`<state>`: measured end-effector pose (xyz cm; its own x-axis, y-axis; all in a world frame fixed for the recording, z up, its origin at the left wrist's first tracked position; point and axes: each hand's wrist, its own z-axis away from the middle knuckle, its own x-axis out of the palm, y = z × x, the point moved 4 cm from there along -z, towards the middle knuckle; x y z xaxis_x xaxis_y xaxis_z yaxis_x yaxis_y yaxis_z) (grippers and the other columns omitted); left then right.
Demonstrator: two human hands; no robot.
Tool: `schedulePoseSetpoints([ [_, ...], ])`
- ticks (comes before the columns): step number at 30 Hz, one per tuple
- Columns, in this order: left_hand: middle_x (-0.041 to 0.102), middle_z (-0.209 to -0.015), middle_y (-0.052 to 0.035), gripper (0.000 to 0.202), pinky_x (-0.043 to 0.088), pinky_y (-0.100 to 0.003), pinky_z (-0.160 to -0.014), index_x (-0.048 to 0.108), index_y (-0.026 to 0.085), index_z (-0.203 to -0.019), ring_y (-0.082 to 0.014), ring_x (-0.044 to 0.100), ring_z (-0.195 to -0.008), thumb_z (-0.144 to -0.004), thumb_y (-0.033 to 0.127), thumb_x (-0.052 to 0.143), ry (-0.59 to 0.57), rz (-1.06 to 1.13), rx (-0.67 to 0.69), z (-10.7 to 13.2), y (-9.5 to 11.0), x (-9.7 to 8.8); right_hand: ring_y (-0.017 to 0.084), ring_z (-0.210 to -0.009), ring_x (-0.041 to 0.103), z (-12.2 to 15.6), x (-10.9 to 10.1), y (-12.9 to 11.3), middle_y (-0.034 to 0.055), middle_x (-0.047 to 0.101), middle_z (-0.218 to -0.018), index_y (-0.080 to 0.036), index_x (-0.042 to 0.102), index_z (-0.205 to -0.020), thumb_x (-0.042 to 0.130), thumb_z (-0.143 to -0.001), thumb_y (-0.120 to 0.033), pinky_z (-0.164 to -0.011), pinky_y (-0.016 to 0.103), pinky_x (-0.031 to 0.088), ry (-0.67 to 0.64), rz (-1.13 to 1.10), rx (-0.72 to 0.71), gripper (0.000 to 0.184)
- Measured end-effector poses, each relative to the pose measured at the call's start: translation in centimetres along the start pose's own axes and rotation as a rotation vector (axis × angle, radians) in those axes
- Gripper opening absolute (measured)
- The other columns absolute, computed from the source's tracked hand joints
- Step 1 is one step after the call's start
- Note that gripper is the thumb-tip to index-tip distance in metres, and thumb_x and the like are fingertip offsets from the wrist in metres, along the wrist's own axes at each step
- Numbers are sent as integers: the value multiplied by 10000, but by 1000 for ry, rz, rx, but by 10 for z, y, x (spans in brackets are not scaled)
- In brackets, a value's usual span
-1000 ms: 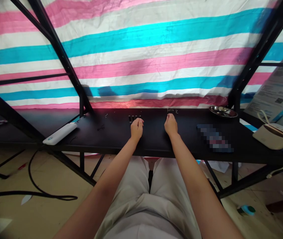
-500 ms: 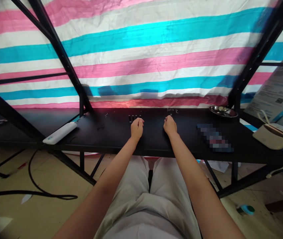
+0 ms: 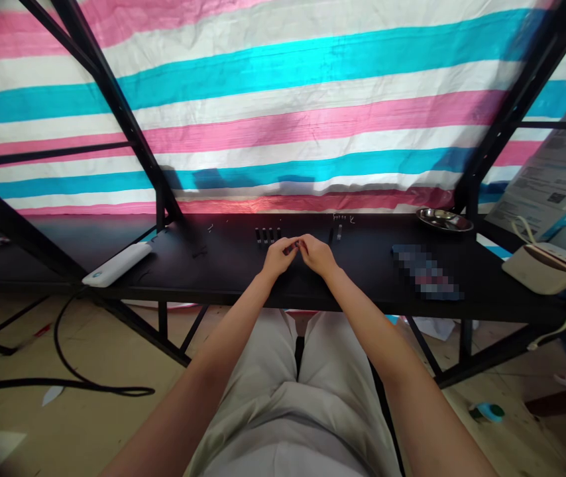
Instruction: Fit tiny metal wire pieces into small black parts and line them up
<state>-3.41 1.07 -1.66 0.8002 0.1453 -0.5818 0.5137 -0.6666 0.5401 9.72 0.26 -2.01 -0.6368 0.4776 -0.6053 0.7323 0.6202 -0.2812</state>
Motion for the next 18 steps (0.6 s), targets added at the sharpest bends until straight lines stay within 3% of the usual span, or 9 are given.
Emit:
schedulePoseSetpoints([
  [6,621,-843,-6,269,447,-232,-660,619,192,-987,-95,487,-622,-733,128,560,15,53,-49,-1,-7,2,163,-784,587,0,6,4,68,622,-886,-200,548,-951,368,-897,-296,-692,261,445,-86,-30,11,211],
  [12,610,-738,8,140,413,-228,-599,606,193,-865,-98,494,-593,-730,174,572,30,47,-137,-1,-15,5,176,-853,593,0,9,3,69,628,-944,-211,566,-984,358,-899,-327,-752,285,461,-182,-78,72,253],
  [18,611,-718,6,110,414,-227,-597,574,185,-847,-99,516,-582,-739,206,582,118,67,-230,0,-18,1,170,-794,589,0,2,-5,76,620,-923,-183,543,-1066,413,-863,-310,-754,292,469,-120,-97,78,272],
])
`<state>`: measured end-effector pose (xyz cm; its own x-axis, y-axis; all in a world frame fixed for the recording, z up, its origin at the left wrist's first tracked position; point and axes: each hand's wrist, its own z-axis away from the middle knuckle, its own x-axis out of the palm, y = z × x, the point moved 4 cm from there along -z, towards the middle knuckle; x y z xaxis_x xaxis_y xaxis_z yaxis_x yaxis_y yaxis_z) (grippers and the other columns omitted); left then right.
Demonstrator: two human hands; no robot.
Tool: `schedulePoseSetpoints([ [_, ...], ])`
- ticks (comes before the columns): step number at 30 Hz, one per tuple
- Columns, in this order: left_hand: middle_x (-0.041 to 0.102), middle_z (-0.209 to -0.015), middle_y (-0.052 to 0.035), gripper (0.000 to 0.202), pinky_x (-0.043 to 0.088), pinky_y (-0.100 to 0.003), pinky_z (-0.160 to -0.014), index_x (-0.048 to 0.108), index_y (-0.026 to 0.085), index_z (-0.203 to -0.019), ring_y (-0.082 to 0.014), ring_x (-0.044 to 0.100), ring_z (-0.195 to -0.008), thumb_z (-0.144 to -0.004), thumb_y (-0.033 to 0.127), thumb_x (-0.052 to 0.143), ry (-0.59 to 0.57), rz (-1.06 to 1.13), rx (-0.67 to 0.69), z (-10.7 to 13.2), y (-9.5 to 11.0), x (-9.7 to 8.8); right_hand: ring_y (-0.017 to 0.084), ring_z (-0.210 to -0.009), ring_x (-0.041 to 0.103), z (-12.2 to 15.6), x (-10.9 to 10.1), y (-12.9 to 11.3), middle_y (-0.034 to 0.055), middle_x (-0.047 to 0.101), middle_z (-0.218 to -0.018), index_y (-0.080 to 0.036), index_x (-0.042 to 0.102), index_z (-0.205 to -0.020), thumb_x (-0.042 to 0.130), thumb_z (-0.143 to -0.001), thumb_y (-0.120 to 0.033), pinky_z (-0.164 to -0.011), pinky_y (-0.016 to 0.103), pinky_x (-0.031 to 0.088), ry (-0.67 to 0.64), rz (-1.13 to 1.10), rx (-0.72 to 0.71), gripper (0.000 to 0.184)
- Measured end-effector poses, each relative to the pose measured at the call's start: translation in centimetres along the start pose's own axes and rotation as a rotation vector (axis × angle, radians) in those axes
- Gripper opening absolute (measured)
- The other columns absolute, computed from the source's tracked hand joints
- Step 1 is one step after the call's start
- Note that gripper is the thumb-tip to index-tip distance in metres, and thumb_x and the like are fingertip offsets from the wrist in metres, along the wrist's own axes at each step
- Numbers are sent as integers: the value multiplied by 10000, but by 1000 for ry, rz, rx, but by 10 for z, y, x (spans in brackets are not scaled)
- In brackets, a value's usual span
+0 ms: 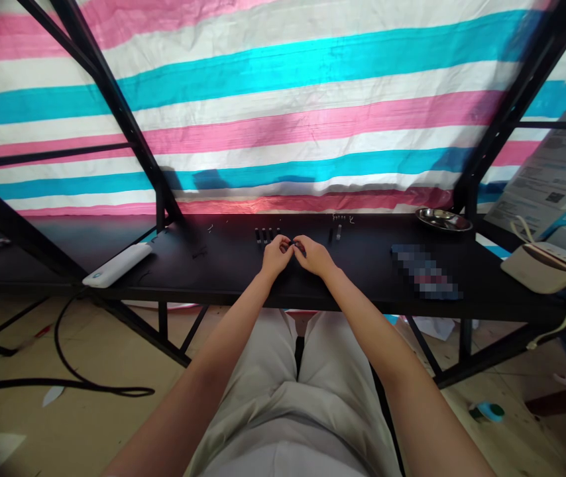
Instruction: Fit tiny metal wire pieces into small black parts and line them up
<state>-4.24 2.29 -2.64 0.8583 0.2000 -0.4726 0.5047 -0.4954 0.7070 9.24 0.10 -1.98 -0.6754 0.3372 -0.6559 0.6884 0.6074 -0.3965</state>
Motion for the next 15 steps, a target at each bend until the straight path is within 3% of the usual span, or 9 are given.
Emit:
schedulePoseSetpoints([
  [6,620,-745,-5,107,425,-229,-623,572,176,-858,-95,524,-581,-764,226,577,75,46,29,0,5,-4,203,-929,568,-3,-5,9,119,604,-976,-149,578,-1066,286,-908,-265,-831,319,443,92,128,36,352],
  [11,636,-773,-20,146,435,-239,-652,613,173,-852,-102,520,-603,-800,304,579,148,32,53,-1,5,-9,187,-790,584,-2,-3,17,95,606,-988,-241,541,-1248,322,-926,-352,-655,271,437,35,318,187,405],
  [15,642,-799,-30,160,436,-243,-652,637,168,-855,-106,507,-610,-800,311,593,191,41,78,-2,5,-11,162,-694,576,0,-3,18,75,605,-927,-306,507,-1293,352,-921,-390,-568,245,395,-15,393,241,411],
])
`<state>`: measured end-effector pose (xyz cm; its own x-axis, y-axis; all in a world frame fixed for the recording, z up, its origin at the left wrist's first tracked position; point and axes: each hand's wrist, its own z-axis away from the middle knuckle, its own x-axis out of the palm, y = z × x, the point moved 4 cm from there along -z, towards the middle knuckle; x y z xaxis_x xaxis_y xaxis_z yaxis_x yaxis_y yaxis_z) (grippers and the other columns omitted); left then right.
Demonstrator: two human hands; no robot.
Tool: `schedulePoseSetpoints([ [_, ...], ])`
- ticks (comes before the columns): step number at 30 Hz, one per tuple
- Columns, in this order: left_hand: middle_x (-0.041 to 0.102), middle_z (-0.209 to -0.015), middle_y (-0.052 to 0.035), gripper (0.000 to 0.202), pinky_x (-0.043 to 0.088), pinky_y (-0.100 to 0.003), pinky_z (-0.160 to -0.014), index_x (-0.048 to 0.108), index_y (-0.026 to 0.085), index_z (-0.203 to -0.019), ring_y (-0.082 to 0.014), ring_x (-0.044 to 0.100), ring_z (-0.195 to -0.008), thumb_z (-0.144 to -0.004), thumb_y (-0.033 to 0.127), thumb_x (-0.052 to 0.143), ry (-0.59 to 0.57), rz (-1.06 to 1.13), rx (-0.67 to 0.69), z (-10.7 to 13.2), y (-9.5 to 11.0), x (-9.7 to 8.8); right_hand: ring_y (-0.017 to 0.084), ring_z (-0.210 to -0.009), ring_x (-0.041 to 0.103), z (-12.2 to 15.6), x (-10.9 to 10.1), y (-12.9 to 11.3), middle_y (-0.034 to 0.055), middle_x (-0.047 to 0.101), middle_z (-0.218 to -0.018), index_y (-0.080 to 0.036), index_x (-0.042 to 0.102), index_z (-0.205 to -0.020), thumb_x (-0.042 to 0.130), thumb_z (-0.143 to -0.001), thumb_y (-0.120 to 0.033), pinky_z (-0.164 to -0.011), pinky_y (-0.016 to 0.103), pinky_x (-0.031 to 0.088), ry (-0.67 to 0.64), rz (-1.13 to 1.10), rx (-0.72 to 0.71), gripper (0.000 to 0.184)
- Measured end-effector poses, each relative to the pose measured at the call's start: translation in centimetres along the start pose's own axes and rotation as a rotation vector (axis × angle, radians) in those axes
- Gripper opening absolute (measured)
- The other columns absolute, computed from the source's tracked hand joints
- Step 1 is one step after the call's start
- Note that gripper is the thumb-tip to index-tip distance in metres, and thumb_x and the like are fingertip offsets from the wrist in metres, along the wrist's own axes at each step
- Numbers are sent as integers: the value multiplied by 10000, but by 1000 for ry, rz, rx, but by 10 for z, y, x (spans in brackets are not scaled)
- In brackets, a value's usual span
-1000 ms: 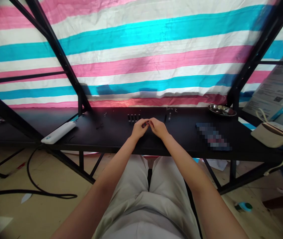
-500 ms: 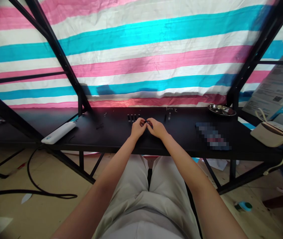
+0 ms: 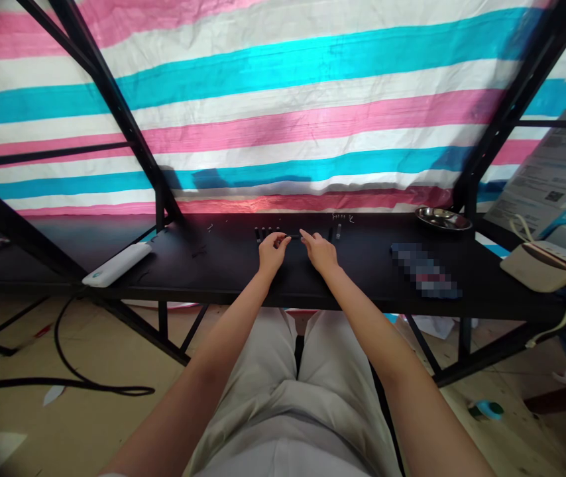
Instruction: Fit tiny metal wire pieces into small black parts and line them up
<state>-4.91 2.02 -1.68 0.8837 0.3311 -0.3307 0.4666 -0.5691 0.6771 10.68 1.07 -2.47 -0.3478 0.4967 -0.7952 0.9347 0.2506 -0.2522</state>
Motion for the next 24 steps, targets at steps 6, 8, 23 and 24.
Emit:
schedulePoseSetpoints([
  [6,641,-804,-33,139,442,-246,-651,654,174,-844,-106,506,-613,-795,295,605,-20,23,23,-1,1,1,181,-749,598,0,2,-1,78,631,-929,-275,534,-1266,352,-919,-367,-592,252,417,-5,-26,-70,402],
  [8,642,-804,-33,137,443,-245,-652,655,171,-845,-105,508,-615,-793,288,606,-27,28,19,-1,1,1,191,-793,609,0,4,0,80,641,-998,-256,542,-1248,355,-915,-359,-626,267,439,-7,-65,-88,396],
  [23,641,-773,-25,118,453,-245,-665,668,175,-853,-109,531,-652,-773,250,625,-244,24,113,4,6,11,181,-870,606,0,12,1,106,586,-1135,-181,407,-1304,463,-766,-188,-755,330,491,-39,-332,-171,541],
  [24,640,-771,-24,122,453,-245,-664,667,174,-855,-109,529,-651,-771,254,629,-246,28,118,4,5,11,174,-850,604,0,12,1,104,584,-1124,-182,405,-1303,461,-763,-187,-750,328,490,-47,-354,-175,542],
])
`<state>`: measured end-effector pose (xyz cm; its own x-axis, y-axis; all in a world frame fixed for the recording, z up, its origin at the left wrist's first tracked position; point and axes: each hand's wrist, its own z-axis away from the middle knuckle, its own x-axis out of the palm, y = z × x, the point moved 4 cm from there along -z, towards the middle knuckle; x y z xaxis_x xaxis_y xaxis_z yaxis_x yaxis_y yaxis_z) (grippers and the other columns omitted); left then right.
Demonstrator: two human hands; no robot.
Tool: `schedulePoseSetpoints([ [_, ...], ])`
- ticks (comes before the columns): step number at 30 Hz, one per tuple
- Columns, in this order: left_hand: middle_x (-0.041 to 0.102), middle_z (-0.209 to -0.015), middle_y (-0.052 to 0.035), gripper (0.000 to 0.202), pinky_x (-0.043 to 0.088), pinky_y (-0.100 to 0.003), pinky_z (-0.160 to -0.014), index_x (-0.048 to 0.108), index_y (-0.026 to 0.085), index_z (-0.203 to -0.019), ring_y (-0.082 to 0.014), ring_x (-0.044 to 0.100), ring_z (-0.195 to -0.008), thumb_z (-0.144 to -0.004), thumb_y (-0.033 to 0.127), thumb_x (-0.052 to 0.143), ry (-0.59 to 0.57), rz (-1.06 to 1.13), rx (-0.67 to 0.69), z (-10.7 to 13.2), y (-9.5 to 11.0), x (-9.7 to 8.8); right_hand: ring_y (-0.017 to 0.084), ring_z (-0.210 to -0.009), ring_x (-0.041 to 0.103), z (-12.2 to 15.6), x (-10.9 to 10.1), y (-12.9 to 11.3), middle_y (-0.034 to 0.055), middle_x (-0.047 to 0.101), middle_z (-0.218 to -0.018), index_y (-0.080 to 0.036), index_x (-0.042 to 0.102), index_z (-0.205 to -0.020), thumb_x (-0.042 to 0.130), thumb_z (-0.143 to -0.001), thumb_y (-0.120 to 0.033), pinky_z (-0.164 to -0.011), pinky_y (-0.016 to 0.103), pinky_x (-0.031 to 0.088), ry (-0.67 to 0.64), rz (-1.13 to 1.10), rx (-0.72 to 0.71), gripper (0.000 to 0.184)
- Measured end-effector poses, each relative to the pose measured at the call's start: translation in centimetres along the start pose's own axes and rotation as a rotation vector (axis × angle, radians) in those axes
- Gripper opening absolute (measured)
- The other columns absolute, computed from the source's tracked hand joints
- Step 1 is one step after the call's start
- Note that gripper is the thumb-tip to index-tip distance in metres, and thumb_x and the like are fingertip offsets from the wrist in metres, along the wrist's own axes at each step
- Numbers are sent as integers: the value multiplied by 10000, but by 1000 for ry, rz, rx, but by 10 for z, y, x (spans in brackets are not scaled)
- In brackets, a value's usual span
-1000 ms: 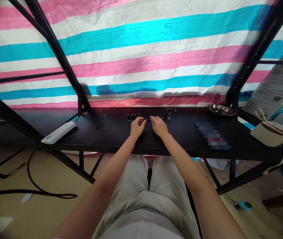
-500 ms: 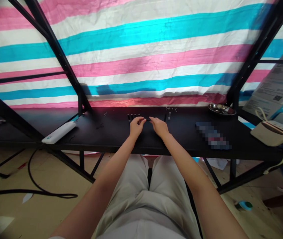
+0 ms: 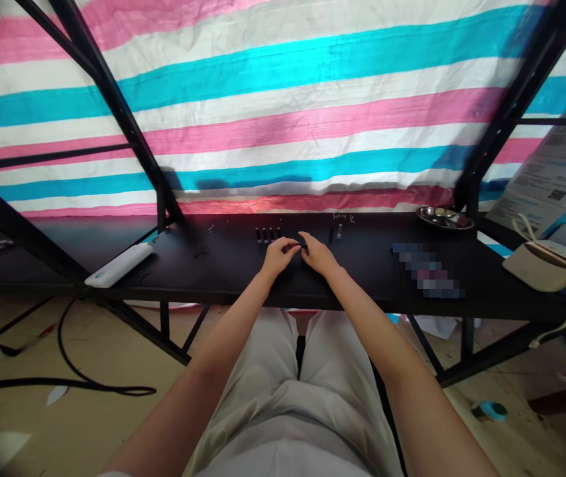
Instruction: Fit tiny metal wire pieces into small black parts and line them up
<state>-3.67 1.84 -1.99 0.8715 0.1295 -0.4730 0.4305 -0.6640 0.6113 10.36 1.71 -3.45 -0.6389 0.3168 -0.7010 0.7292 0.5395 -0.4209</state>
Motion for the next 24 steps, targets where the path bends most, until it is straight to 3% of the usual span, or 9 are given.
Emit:
schedulePoseSetpoints([
  [14,640,-794,-21,114,452,-248,-666,675,181,-850,-114,537,-648,-760,246,648,-118,-25,35,2,0,5,171,-831,544,-1,7,10,63,553,-931,-169,407,-1285,501,-732,-219,-791,348,464,-12,-112,-37,563],
  [24,639,-763,-25,115,439,-246,-647,660,170,-824,-117,528,-640,-786,265,607,-50,10,68,2,4,3,174,-836,542,-1,6,0,81,528,-968,-176,419,-1243,483,-760,-203,-794,363,483,35,-180,-142,487],
])
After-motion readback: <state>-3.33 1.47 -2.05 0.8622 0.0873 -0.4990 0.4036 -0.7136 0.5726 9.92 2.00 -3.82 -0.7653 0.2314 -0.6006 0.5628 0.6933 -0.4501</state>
